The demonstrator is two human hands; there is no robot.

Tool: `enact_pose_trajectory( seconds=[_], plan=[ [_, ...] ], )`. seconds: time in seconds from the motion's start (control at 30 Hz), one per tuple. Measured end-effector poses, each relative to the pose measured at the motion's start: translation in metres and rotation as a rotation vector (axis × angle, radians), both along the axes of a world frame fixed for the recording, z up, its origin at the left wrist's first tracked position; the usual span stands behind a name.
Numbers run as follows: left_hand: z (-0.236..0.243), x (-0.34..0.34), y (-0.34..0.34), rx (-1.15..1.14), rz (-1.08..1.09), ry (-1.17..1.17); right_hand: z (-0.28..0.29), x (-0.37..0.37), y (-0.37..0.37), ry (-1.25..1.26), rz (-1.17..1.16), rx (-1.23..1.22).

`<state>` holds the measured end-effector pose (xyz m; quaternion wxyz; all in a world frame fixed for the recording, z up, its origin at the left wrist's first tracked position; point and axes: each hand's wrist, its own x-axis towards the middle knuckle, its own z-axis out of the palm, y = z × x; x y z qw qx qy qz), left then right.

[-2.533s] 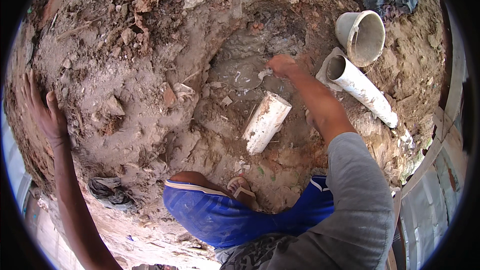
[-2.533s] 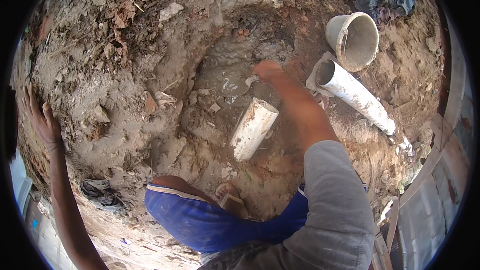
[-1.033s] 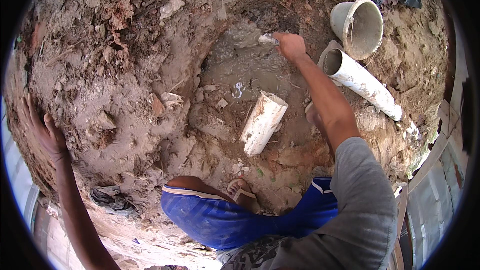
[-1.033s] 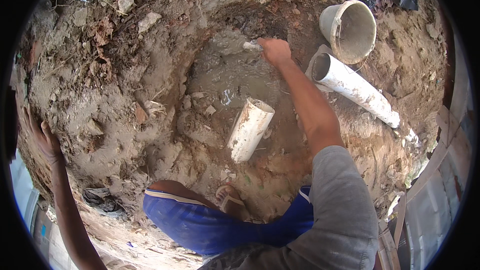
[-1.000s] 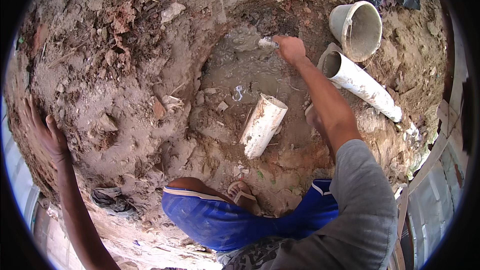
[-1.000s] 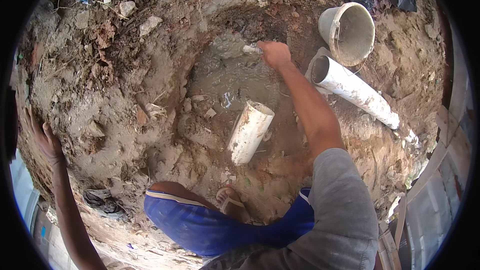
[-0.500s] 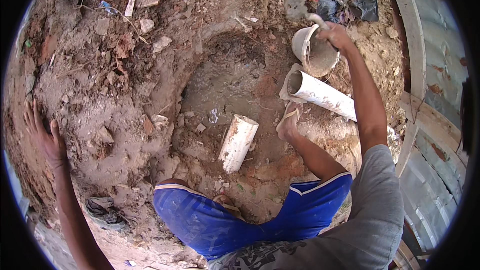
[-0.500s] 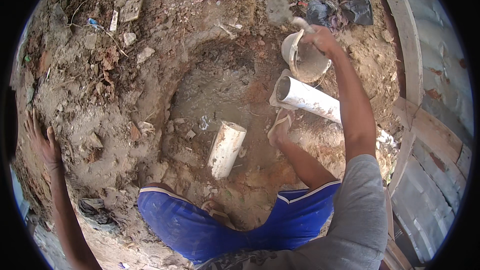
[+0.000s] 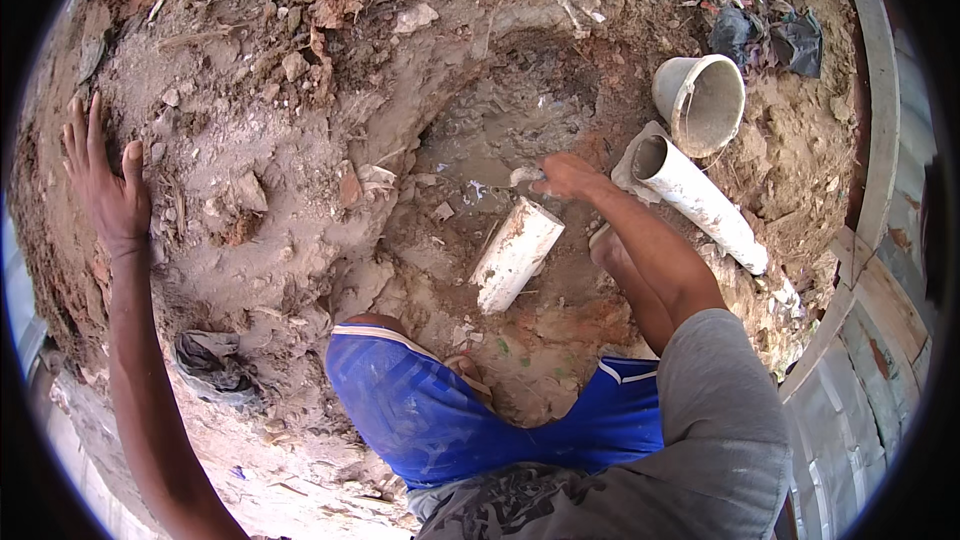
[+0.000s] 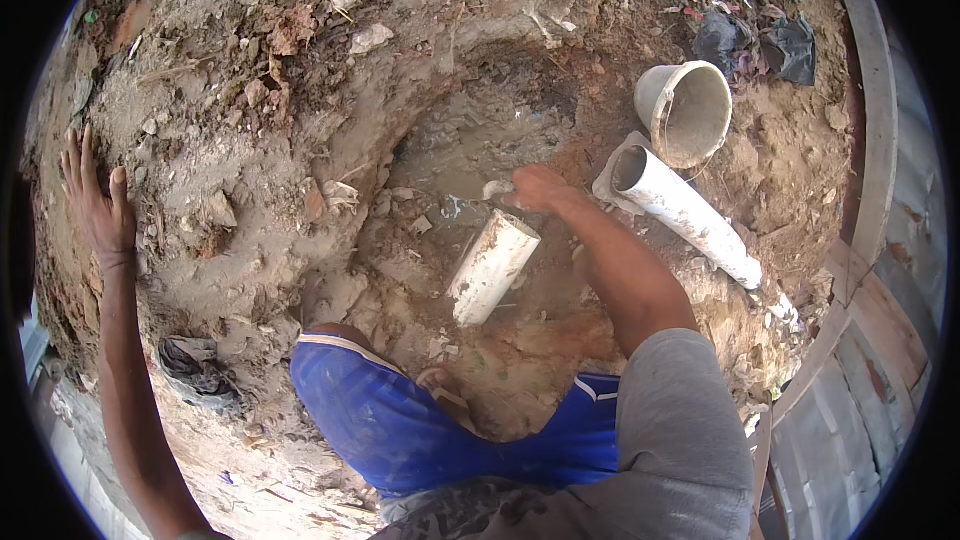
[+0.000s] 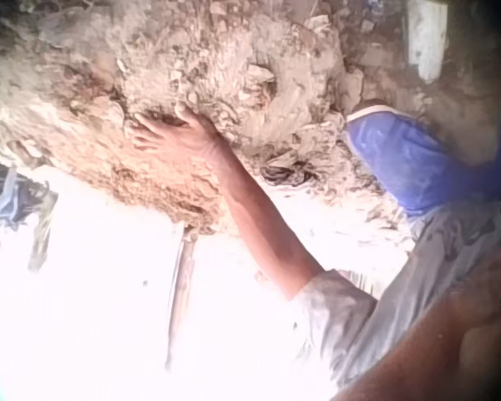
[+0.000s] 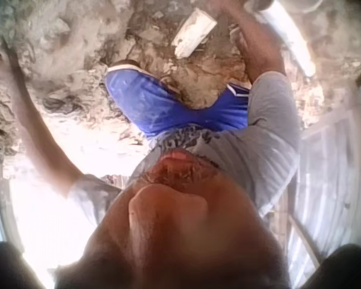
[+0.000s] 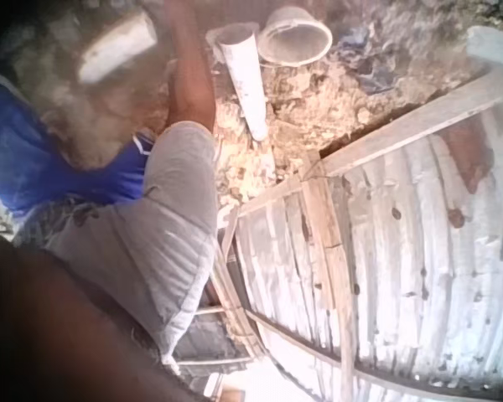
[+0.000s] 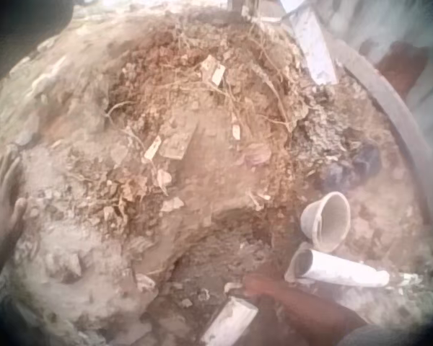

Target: The person uses a trowel to apply mortar to a section of white PVC pipe in a muddy pit and fits a replacement pipe section into place.

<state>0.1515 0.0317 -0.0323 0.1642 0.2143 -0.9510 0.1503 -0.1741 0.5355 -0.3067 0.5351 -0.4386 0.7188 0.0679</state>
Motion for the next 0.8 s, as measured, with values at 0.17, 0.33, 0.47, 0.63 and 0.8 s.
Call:
enact_pose_trajectory(
  seconds=[0.17,0.33,0.47,0.63,0.8],
  plan=[
    [-0.010,-0.003,-0.003,0.057,-0.058,0.048,-0.027,-0.038,-0.025,0.060,-0.105,-0.122],
    [-0.006,0.003,0.000,-0.007,-0.018,0.044,0.023,-0.111,0.031,0.135,-0.208,-0.013],
    [-0.003,0.003,0.000,-0.034,0.013,0.019,0.045,-0.051,0.019,0.118,-0.122,-0.042],
    [-0.012,-0.001,-0.004,-0.015,-0.040,0.068,-0.010,0.024,-0.042,0.047,0.045,-0.115],
    [-0.008,0.004,-0.006,-0.009,-0.044,0.066,0.006,-0.040,-0.050,0.147,-0.020,-0.057]
  ],
)
